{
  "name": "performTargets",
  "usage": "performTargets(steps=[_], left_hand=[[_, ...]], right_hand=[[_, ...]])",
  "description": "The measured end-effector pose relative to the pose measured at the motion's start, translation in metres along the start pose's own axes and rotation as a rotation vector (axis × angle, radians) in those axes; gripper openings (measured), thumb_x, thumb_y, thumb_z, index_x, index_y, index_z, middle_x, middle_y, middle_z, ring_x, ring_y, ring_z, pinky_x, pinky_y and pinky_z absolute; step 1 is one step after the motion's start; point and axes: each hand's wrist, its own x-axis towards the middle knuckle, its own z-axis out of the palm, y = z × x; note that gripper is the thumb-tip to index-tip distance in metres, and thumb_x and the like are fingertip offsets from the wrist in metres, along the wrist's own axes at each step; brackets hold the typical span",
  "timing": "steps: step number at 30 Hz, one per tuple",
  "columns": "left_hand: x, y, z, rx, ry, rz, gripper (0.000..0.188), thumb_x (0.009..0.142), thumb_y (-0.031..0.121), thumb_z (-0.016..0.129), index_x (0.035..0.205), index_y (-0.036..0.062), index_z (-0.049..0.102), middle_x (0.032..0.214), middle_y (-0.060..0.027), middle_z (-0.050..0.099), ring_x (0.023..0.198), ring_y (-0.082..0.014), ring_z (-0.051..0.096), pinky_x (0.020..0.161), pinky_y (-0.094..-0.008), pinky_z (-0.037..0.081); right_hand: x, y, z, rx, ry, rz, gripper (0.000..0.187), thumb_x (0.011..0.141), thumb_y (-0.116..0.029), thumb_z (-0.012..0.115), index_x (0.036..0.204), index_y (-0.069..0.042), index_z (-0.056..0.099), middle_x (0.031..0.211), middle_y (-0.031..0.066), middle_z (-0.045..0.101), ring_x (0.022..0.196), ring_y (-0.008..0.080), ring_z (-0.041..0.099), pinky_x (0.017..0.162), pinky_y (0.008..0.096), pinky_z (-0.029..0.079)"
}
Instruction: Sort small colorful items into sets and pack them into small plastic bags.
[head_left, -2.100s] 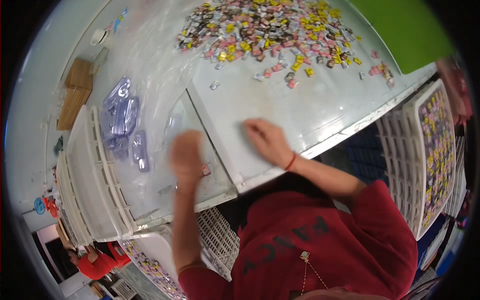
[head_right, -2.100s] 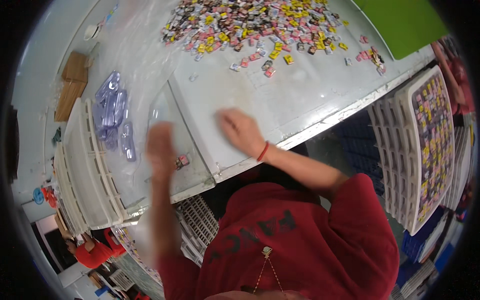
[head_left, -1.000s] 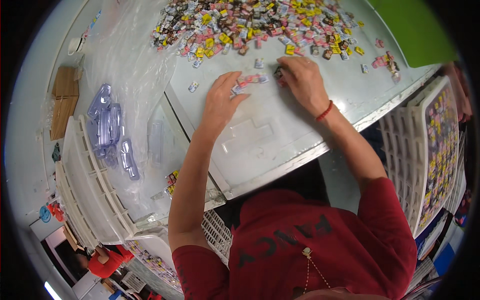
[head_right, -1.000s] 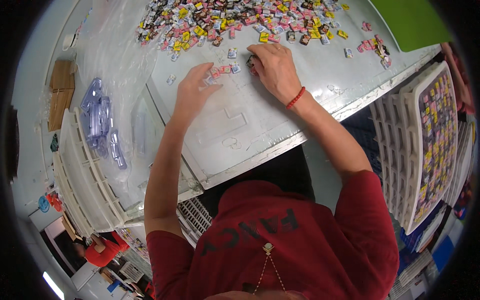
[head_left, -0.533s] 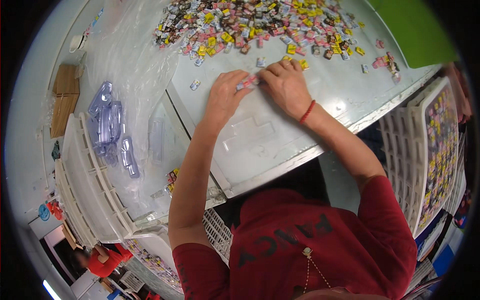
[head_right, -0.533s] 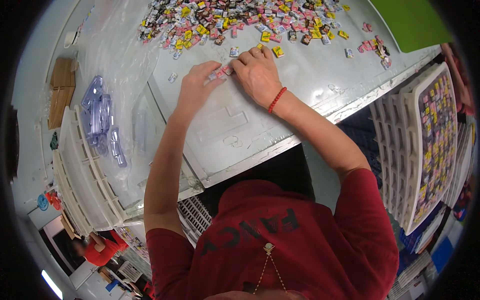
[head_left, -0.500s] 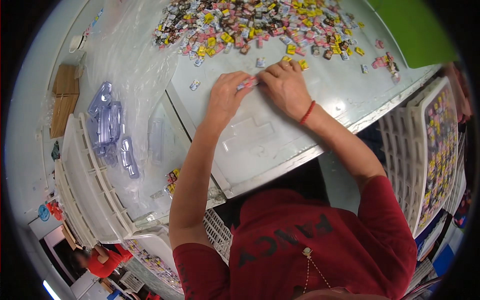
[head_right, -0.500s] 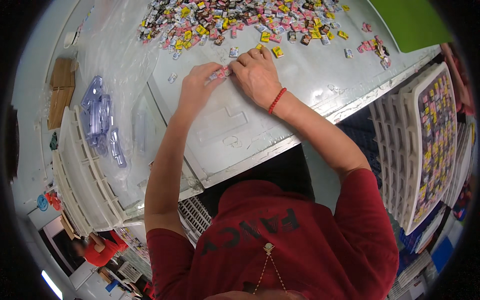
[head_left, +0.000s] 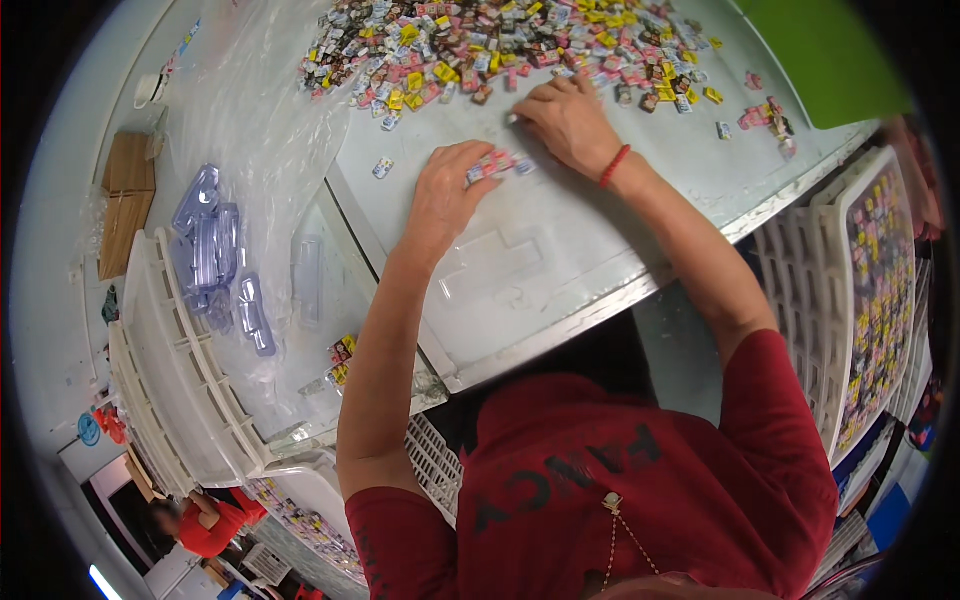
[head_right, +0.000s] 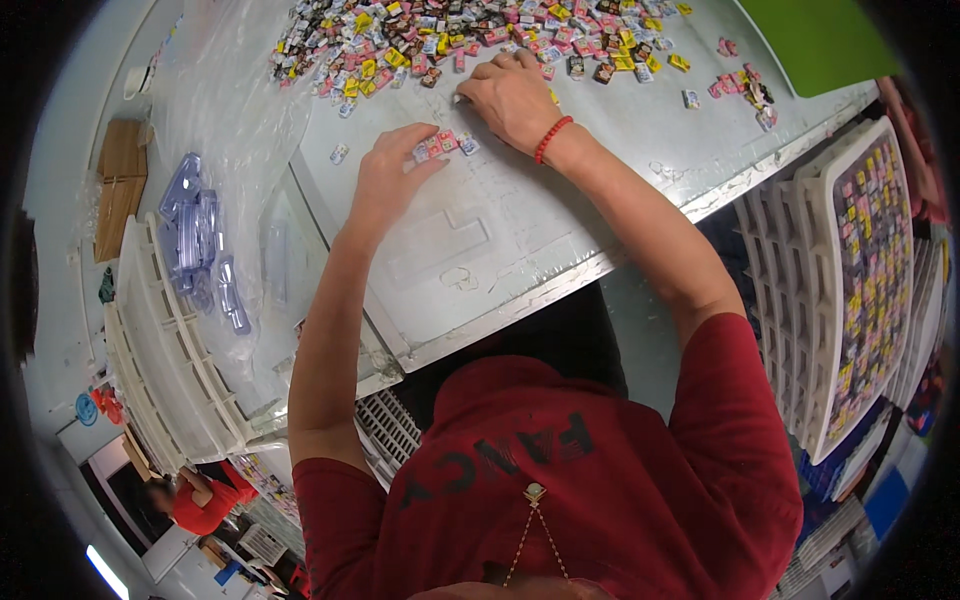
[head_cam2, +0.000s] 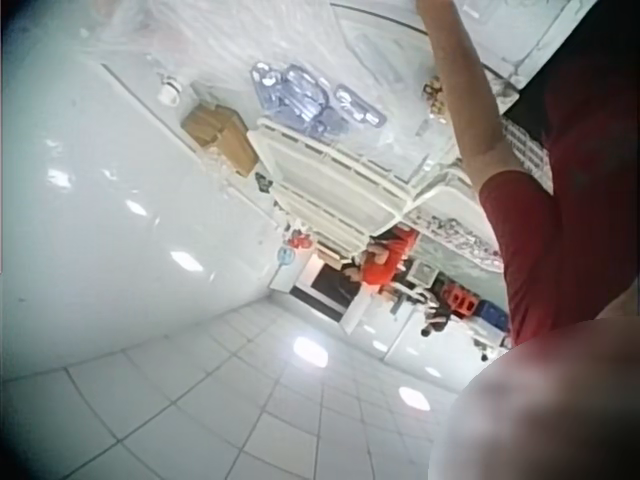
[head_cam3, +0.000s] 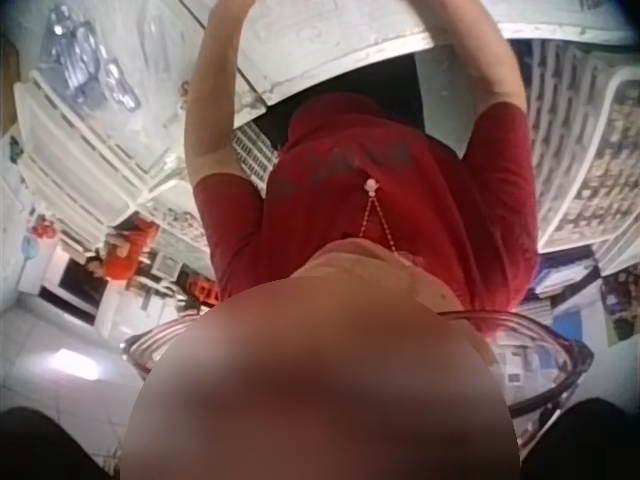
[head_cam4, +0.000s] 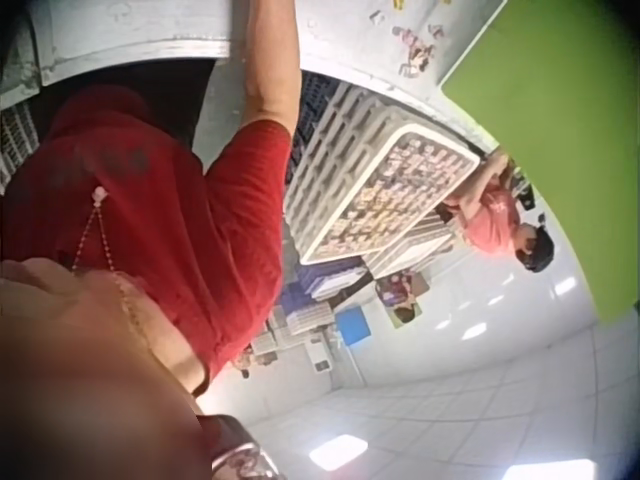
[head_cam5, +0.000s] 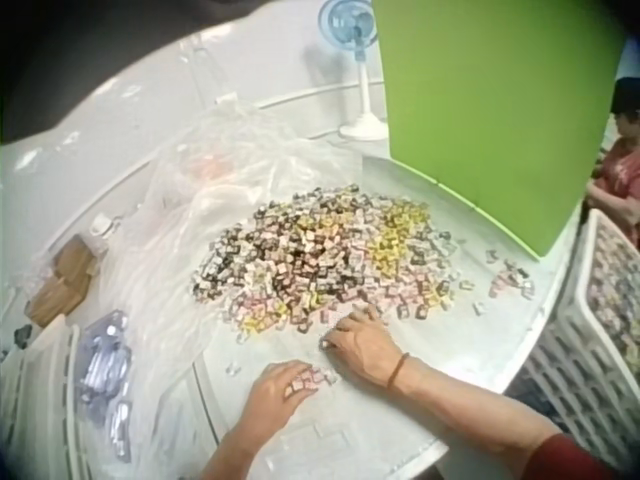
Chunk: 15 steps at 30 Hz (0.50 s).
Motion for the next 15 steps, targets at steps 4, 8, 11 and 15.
performTargets(steps=[4, 8, 11, 15], left_hand=[[-0.001, 0.005, -0.002, 0.014, 0.012, 0.016, 0.044, 0.073, 0.018, 0.078, 0.113, 0.006, 0.064, 0.118, -0.0099, 0.062, 0.108, -0.0277, 0.055, 0.09, -0.0367, 0.048], [0.003, 0.014, 0.006, 0.087, 0.035, 0.066, 0.047, 0.07, 0.021, 0.079, 0.113, 0.0073, 0.064, 0.12, -0.009, 0.06, 0.112, -0.0298, 0.051, 0.097, -0.0396, 0.042], [0.013, 0.021, 0.012, 0.195, 0.036, 0.153, 0.044, 0.072, 0.021, 0.078, 0.111, 0.0064, 0.064, 0.117, -0.009, 0.062, 0.108, -0.0286, 0.054, 0.093, -0.0382, 0.045], [0.014, 0.013, 0.016, 0.108, 0.023, 0.181, 0.04, 0.073, 0.018, 0.076, 0.109, 0.0057, 0.065, 0.113, -0.009, 0.063, 0.104, -0.0279, 0.056, 0.089, -0.037, 0.047]], right_hand=[[-0.027, -0.005, -0.031, 0.187, 0.148, 0.082, 0.027, 0.081, -0.013, 0.067, 0.107, -0.012, 0.065, 0.089, 0.0056, 0.067, 0.091, 0.0255, 0.061, 0.088, 0.0406, 0.042], [-0.062, -0.033, -0.07, 0.718, -0.109, 0.529, 0.026, 0.08, -0.012, 0.068, 0.106, -0.009, 0.065, 0.082, 0.009, 0.066, 0.084, 0.0266, 0.061, 0.079, 0.0369, 0.046], [-0.086, -0.037, -0.05, 0.456, -0.019, 0.337, 0.027, 0.078, -0.01, 0.07, 0.104, -0.008, 0.065, 0.08, 0.0103, 0.065, 0.08, 0.0263, 0.061, 0.072, 0.0349, 0.046], [-0.09, -0.041, -0.042, 0.293, 0.089, 0.222, 0.025, 0.076, -0.01, 0.072, 0.1, -0.007, 0.066, 0.08, 0.0101, 0.064, 0.075, 0.027, 0.058, 0.07, 0.0369, 0.044]])
